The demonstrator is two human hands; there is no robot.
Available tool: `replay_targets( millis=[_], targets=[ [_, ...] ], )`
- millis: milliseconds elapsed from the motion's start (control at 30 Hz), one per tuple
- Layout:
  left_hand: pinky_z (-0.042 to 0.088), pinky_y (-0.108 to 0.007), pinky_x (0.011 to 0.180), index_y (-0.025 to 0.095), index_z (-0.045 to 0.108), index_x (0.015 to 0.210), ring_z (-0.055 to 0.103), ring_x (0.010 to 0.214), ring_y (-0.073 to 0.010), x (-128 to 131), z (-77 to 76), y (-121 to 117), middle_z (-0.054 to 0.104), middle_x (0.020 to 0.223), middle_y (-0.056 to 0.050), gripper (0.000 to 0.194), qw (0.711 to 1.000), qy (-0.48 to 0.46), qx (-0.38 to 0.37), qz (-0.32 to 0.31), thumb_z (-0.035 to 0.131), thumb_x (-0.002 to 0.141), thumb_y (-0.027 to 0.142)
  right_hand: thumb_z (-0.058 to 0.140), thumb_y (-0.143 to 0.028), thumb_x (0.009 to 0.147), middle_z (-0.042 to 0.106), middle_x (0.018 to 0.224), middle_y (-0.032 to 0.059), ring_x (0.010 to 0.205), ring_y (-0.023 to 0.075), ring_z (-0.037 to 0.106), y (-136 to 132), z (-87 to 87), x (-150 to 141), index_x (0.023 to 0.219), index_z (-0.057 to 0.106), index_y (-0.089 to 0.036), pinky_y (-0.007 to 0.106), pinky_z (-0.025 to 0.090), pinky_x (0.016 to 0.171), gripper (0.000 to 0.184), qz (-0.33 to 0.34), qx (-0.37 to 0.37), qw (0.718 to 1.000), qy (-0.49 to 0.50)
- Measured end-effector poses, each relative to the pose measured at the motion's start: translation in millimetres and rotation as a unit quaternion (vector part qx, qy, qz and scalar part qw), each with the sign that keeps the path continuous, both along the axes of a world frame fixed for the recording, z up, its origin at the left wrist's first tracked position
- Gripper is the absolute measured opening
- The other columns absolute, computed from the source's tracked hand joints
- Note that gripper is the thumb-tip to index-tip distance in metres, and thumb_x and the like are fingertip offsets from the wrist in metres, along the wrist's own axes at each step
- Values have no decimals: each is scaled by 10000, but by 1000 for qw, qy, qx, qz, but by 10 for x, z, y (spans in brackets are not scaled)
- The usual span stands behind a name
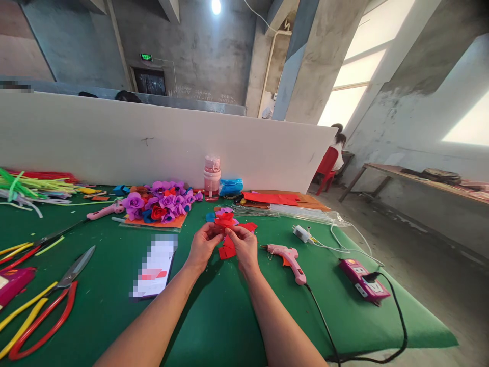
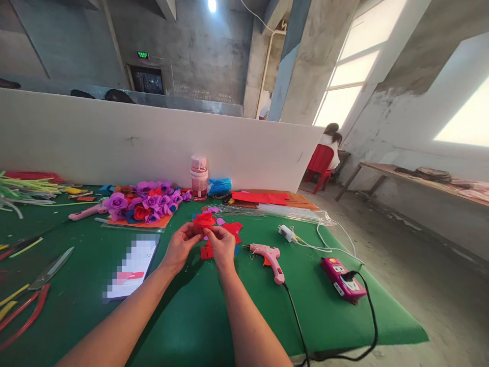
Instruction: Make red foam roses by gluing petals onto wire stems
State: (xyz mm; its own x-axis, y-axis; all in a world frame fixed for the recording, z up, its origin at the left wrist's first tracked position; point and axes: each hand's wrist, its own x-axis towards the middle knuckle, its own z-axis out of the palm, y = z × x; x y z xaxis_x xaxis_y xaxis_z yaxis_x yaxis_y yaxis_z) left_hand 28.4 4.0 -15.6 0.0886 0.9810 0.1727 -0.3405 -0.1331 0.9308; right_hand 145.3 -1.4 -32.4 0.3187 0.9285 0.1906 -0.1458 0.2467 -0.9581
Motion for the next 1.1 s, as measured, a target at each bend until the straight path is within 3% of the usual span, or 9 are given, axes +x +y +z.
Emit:
replay_targets(
  millis=[467, 667, 900, 1100],
  targets=[
    [473, -267, 740, 153, 659, 815, 609, 735, -142, -4, -33, 16, 678, 775, -18, 250, 1000, -11, -12, -9, 779, 601, 199, 741, -376, 666, 687, 660, -2, 629, 147, 568, 9, -14, 21, 688, 721, -181, 262, 430, 637, 198, -5, 11, 1000, -2],
    [480, -258, 704, 168, 630, 815, 625, 715, -126, -43, -67, 55, 671, 747, 8, 290, 989, -111, -89, -45, 800, 580, 175, 701, -439, 695, 688, 706, 7, 689, 159, 591, -4, 25, 19, 720, 710, -186, 272, 456, 687, 255, 0, 15, 1000, 17],
    [486, -236, 696, 191, 627, 931, 616, 672, -94, -78, -44, 45, 681, 763, 15, 385, 971, -166, -131, -112, 797, 592, 124, 707, -535, 653, 708, 771, 43, 675, 152, 615, -15, 42, -1, 800, 726, -190, 287, 498, 677, 376, 99, -45, 984, 138],
    [473, -243, 705, 226, 606, 1009, 631, 718, -108, -74, -47, 20, 708, 883, -6, 424, 976, -136, -102, -136, 787, 633, 154, 757, -527, 606, 679, 675, 25, 602, 137, 595, -46, 97, -31, 751, 713, -181, 277, 510, 633, 378, 135, -34, 981, 138]
  ],
)
